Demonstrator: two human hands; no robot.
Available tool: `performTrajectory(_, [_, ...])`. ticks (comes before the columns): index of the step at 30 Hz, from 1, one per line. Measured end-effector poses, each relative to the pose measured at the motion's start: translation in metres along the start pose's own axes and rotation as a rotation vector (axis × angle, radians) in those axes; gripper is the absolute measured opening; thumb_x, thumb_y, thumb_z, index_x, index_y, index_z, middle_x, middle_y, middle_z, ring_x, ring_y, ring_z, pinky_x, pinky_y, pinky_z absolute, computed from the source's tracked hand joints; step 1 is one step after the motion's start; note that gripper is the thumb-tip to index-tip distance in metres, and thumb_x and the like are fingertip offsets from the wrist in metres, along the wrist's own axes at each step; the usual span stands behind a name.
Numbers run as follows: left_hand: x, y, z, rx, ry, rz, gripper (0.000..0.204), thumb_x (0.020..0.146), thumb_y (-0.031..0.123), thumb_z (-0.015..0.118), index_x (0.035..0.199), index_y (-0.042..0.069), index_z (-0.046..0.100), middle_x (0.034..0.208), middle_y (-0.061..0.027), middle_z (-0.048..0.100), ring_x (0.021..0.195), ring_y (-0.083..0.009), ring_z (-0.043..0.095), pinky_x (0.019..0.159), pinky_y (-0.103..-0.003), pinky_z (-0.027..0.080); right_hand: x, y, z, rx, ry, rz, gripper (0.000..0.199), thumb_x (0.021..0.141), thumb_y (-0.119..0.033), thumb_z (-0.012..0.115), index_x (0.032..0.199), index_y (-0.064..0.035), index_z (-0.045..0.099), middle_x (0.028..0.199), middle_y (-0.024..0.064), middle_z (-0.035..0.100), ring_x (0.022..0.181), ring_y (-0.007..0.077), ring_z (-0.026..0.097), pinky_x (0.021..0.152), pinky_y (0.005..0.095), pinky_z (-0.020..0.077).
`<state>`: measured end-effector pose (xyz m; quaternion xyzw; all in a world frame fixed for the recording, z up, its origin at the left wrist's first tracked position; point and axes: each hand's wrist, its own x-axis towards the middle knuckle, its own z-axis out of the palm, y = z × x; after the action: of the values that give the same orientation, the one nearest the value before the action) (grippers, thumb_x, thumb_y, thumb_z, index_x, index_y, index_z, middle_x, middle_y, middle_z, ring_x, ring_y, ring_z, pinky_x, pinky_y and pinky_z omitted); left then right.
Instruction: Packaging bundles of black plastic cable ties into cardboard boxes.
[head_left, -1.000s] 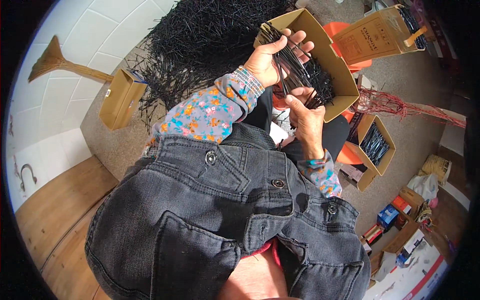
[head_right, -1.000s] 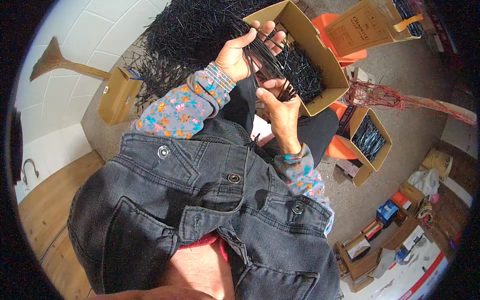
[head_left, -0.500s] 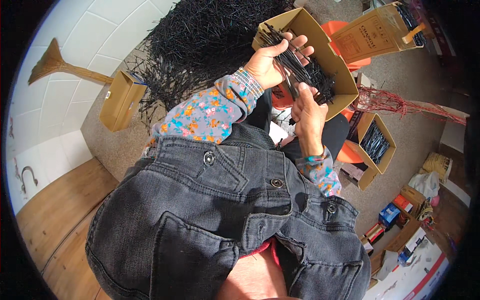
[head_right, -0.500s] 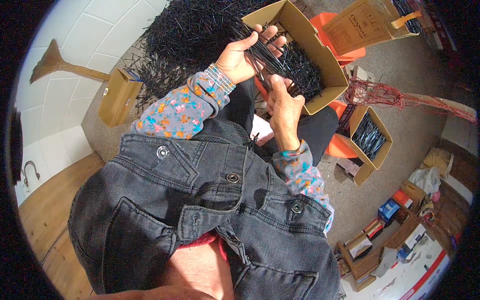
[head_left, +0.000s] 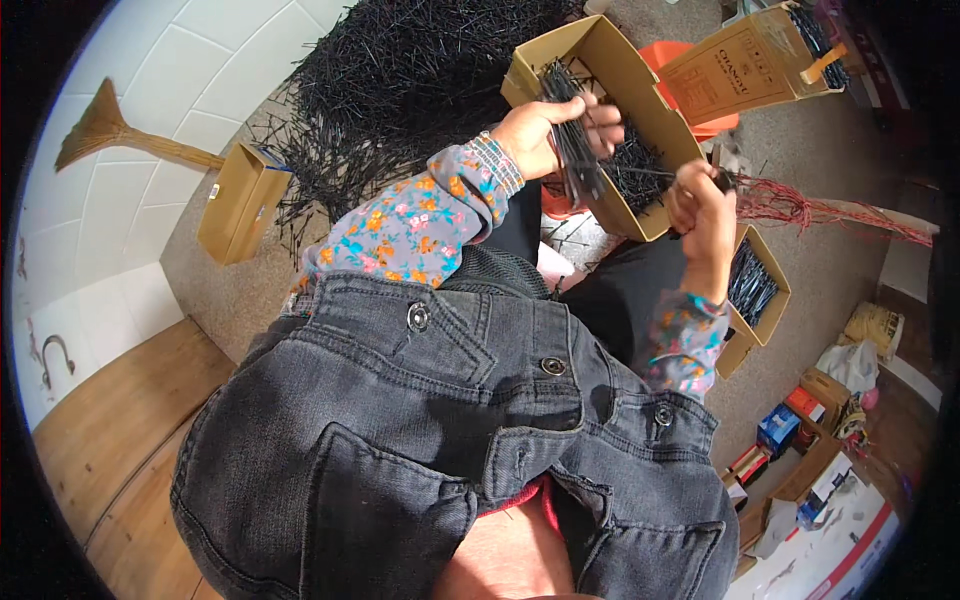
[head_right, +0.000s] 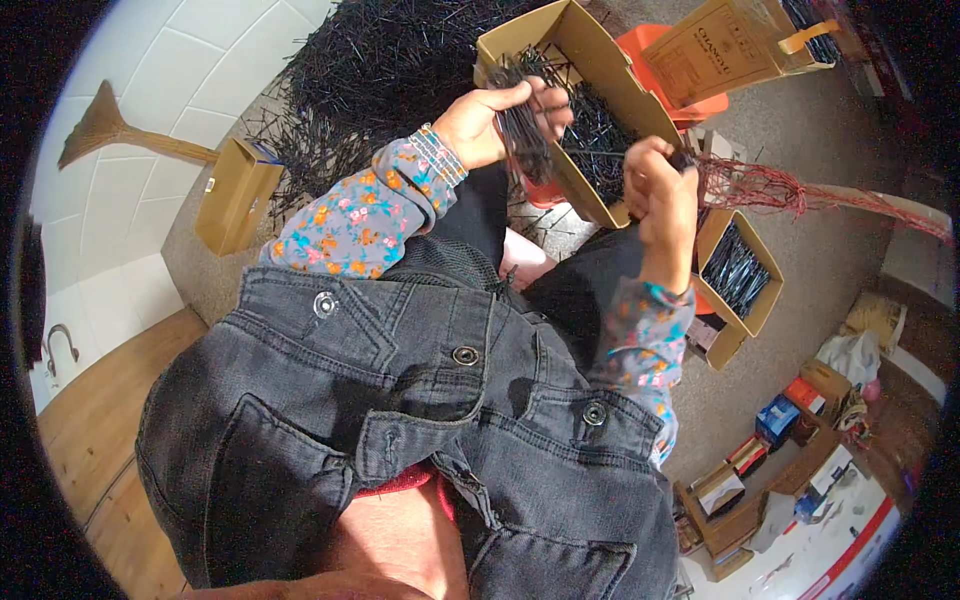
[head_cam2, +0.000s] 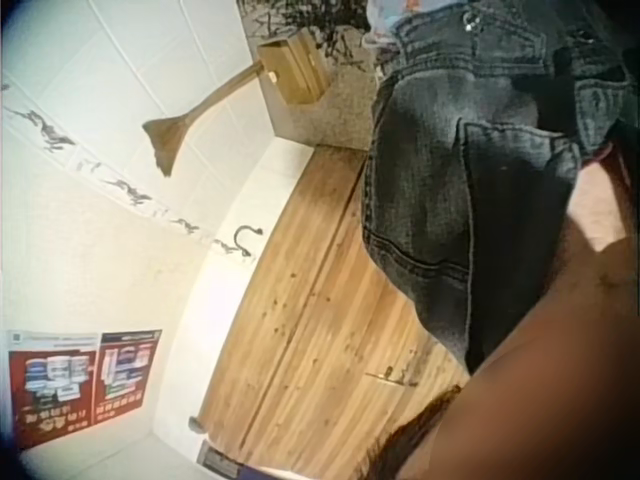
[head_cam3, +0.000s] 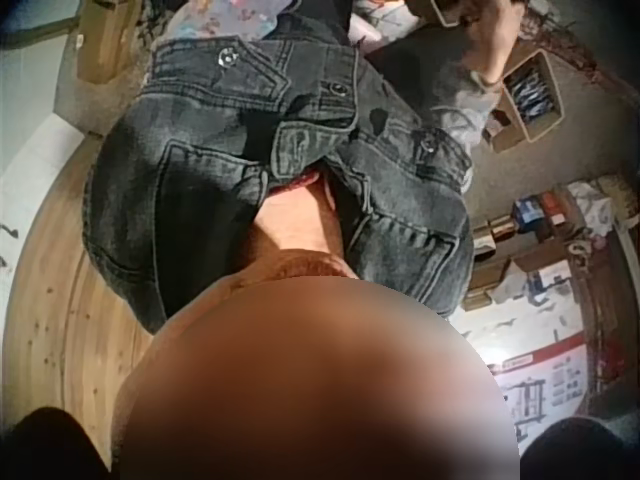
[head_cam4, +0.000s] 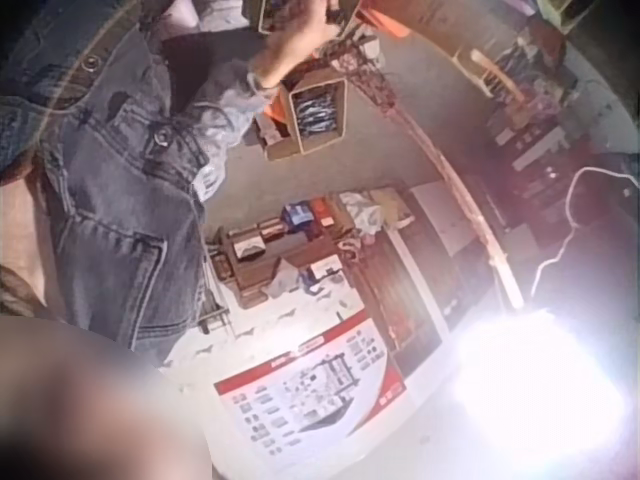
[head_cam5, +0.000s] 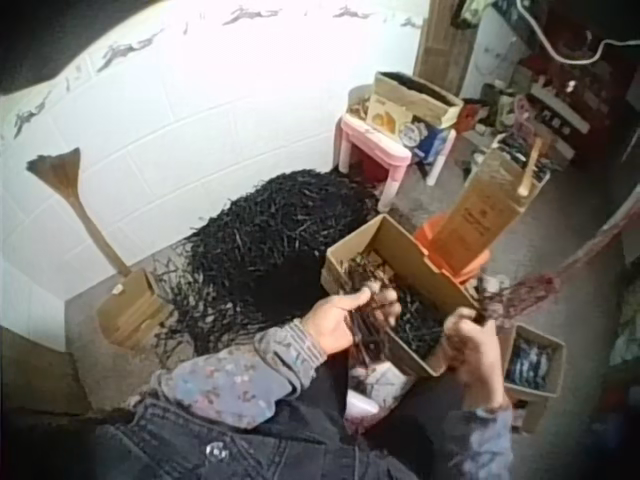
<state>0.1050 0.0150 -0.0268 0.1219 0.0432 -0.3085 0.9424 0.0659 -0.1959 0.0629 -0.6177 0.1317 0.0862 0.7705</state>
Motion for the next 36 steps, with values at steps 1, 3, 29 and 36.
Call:
performTrajectory(1, [0.0, -0.001, 0.003, 0.062, 0.032, -0.085, 0.021, 0.092, 0.016, 0.043, 0.105, 0.003, 0.051, 0.106, -0.0181, 0.059, 0.097, -0.0348, 0.058, 0.082, -0.047, 0.048, 0.006, -0.008, -0.001, -0.153, -0.091, 0.044, 0.013, 0.074, -0.012, 0.056, 0.063, -0.0107, 0.049, 0.049, -0.0063, 0.037, 0.037, 0.0034, 0.029, 0.033, 0.022, 0.0189])
performTrajectory(3, [-0.001, -0.005, 0.009, 0.156, 0.015, -0.173, 0.022, 0.092, 0.016, 0.044, 0.107, 0.002, 0.05, 0.104, -0.018, 0.06, 0.095, -0.0343, 0.059, 0.08, -0.045, 0.049, 0.021, -0.013, 0.0, -0.302, -0.174, 0.085, 0.014, 0.073, -0.013, 0.057, 0.062, -0.0109, 0.049, 0.048, -0.0065, 0.037, 0.037, 0.0034, 0.029, 0.034, 0.0221, 0.0189])
performTrajectory(29, [0.002, -0.029, 0.006, 0.115, 0.222, -0.001, 0.02, 0.09, 0.016, 0.049, 0.105, 0.005, 0.057, 0.106, -0.009, 0.059, 0.099, -0.0235, 0.054, 0.091, -0.04, 0.041, 0.033, 0.058, 0.063, -1.491, -0.037, -0.408, 0.023, 0.085, -0.016, 0.043, 0.094, 0.0035, 0.053, 0.083, 0.022, 0.06, 0.077, 0.0346, 0.062, 0.063, 0.0432, 0.0497])
performTrajectory(36, [0.004, -0.035, -0.003, 0.001, 0.207, -0.034, 0.021, 0.092, 0.019, 0.045, 0.108, 0.008, 0.053, 0.11, -0.0081, 0.058, 0.107, -0.0225, 0.051, 0.097, -0.04, 0.036, 0.034, 0.054, 0.072, -1.688, -0.137, -0.222, 0.03, 0.087, -0.019, 0.039, 0.101, 0.005, 0.049, 0.095, 0.0249, 0.057, 0.083, 0.0401, 0.059, 0.072, 0.0441, 0.0491])
